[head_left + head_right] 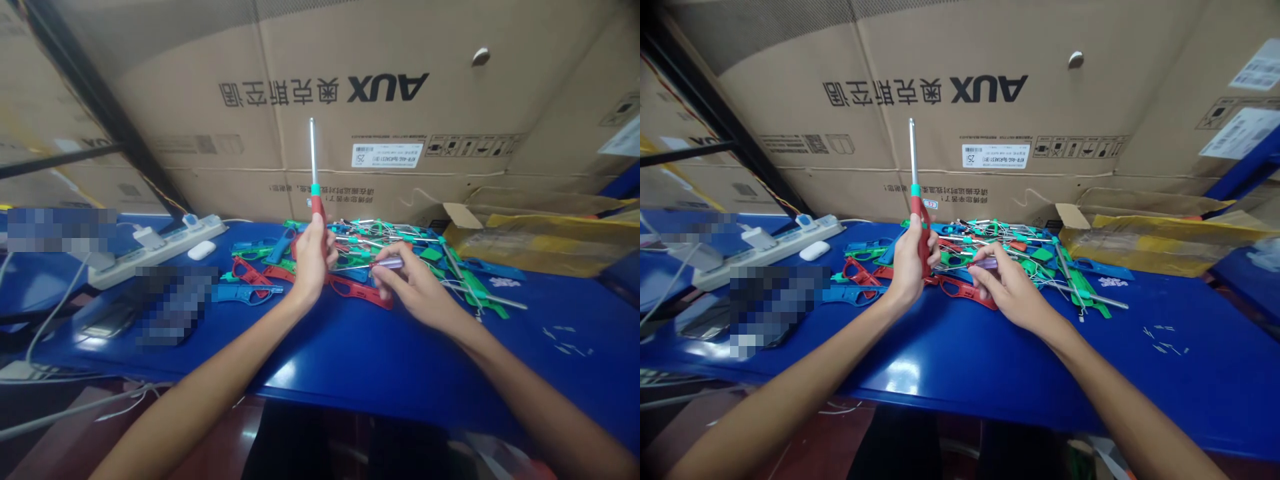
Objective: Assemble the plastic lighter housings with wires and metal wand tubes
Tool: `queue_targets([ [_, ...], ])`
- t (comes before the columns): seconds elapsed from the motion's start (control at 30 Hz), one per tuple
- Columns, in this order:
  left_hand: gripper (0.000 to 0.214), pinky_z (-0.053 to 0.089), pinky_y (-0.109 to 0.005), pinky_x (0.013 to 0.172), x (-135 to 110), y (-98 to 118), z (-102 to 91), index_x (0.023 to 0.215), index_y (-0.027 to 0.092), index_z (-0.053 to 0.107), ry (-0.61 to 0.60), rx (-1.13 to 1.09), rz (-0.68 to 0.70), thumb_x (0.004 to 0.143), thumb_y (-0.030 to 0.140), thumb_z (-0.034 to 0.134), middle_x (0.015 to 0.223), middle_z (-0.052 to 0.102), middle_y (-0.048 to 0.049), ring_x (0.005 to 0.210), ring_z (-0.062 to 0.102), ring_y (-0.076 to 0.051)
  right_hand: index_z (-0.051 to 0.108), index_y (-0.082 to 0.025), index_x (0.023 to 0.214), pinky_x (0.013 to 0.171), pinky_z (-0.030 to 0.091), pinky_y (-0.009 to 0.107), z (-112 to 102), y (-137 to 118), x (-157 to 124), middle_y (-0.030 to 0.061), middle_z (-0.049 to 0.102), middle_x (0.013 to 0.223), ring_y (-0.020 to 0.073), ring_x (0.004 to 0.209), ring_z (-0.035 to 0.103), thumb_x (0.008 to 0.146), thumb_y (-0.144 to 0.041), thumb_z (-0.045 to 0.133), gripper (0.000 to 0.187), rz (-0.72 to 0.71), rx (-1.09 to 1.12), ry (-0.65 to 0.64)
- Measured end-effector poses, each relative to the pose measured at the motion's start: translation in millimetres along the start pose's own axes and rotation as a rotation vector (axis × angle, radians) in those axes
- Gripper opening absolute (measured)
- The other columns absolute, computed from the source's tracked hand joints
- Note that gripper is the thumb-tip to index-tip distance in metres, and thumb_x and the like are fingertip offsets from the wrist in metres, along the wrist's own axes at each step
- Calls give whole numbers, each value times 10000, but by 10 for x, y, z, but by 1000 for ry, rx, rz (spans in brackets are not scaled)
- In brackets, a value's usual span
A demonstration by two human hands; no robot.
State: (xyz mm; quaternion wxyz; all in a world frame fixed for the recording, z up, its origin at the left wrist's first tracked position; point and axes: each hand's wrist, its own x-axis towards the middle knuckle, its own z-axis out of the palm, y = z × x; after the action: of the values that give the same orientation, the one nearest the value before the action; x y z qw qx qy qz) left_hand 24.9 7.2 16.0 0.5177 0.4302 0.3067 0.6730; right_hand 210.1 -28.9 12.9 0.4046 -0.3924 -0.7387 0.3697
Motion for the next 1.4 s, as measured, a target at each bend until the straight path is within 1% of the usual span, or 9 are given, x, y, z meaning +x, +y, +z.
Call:
queue_targets([
  [0.23, 411, 194, -220, 357, 19, -11, -18, 953, 205, 605, 23, -20, -4, 917, 614, 595, 636, 391, 65, 394, 294, -45, 534, -220, 689, 526, 347, 284, -13, -18, 21, -45, 495, 545, 123, 493, 448, 957, -540, 561, 417, -23, -365, 84],
  [0.4, 421, 176, -219, 350, 65, 27, -31, 948, 206, 600, 66, -48, 17, 898, 624, 615, 620, 390, 65, 376, 290, -45, 565, -225, 1056, 604, 454, 287, 27, 17, 2, 17, 670, 835, 156, 660, 614, 990, -451, 525, 239, -38, -225, -26],
  [0.47, 424, 181, -221, 350, 63, 28, -23, 968, 201, 607, 65, -46, 23, 903, 620, 611, 623, 393, 65, 376, 293, -45, 546, -229, 1061, 612, 466, 288, 36, 18, -9, 28, 683, 874, 158, 678, 630, 974, -443, 559, 231, -54, -181, 4],
  [0.6, 407, 189, -219, 351, 35, -5, -9, 936, 200, 596, 58, -48, 9, 915, 607, 602, 626, 397, 64, 382, 295, -44, 578, -228, 931, 556, 427, 289, 30, -2, -12, -29, 625, 618, 151, 529, 581, 947, -496, 601, 269, -25, -233, 101],
  [0.77, 401, 196, -206, 351, 31, -12, -9, 912, 202, 588, 58, -81, -8, 908, 602, 616, 625, 390, 67, 385, 290, -41, 516, -233, 694, 585, 408, 311, 29, -8, 2, -48, 515, 453, 147, 454, 529, 1009, -510, 464, 423, 5, -416, 52],
  [1.0, 401, 195, -226, 351, 25, 41, 14, 907, 212, 588, 66, -59, 63, 914, 612, 606, 617, 389, 61, 398, 293, -52, 565, -219, 1042, 630, 495, 300, 38, 81, 13, 2, 681, 760, 173, 674, 671, 952, -460, 597, 259, -11, -78, 27],
  [1.13, 405, 198, -224, 355, 0, 25, 28, 878, 211, 574, 60, -54, 88, 914, 613, 605, 629, 383, 60, 412, 283, -50, 613, -211, 818, 549, 463, 280, 12, 61, 25, -25, 634, 621, 134, 505, 602, 932, -505, 615, 315, 25, -156, 71],
  [1.27, 399, 192, -225, 352, 16, 16, 6, 876, 215, 573, 79, -57, 69, 911, 611, 609, 619, 382, 61, 409, 285, -54, 470, -222, 591, 519, 437, 284, 31, 51, 24, -43, 522, 445, 112, 387, 522, 984, -564, 478, 521, 135, -216, -31],
  [1.4, 395, 181, -228, 350, 54, 46, -25, 967, 209, 603, 98, -98, 64, 913, 600, 609, 621, 392, 62, 389, 294, -51, 523, -221, 939, 535, 481, 284, 76, 96, 27, -33, 637, 607, 144, 515, 622, 956, -522, 547, 302, 142, 5, -100],
])
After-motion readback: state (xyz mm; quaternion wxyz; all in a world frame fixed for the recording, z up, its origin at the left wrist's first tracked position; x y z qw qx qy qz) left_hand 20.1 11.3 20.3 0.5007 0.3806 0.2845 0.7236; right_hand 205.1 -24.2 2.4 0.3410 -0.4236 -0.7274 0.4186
